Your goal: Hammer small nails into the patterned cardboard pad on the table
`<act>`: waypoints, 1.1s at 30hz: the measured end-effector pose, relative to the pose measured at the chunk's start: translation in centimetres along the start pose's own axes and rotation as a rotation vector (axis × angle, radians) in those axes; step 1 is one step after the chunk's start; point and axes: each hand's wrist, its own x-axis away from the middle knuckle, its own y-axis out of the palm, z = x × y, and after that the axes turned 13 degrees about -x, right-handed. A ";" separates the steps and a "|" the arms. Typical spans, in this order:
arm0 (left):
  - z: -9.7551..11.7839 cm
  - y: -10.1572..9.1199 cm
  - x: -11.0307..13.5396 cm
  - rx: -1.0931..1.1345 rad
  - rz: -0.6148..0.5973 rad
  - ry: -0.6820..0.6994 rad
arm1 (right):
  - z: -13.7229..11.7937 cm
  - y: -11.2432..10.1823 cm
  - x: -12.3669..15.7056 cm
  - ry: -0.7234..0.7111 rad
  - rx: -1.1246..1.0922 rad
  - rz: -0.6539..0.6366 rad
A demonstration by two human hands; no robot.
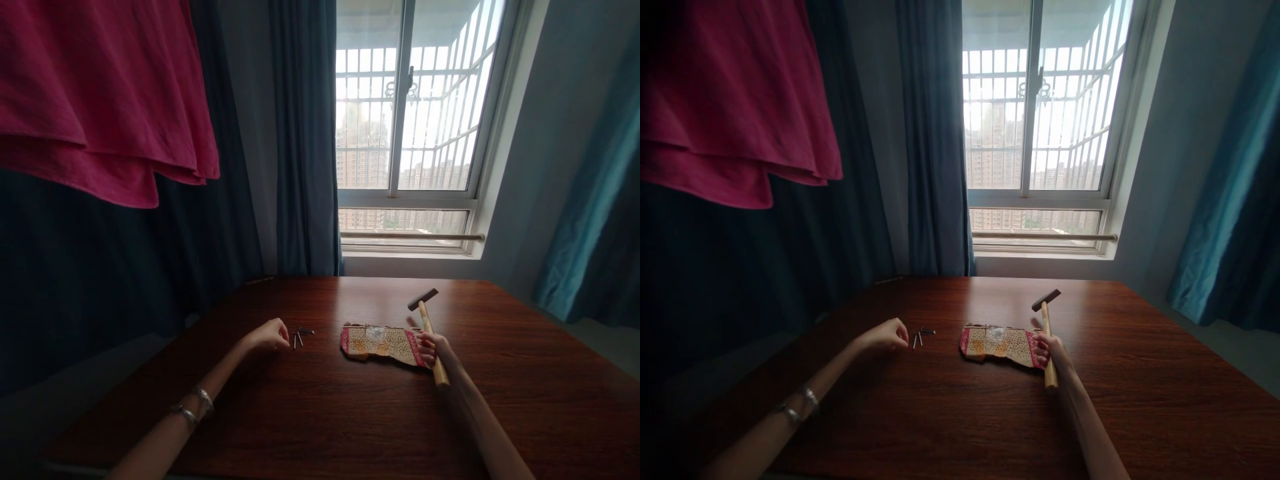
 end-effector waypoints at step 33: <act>9.4 -0.1 -2.5 0.383 0.243 0.141 | -0.1 -0.2 -0.2 0.047 0.051 -0.002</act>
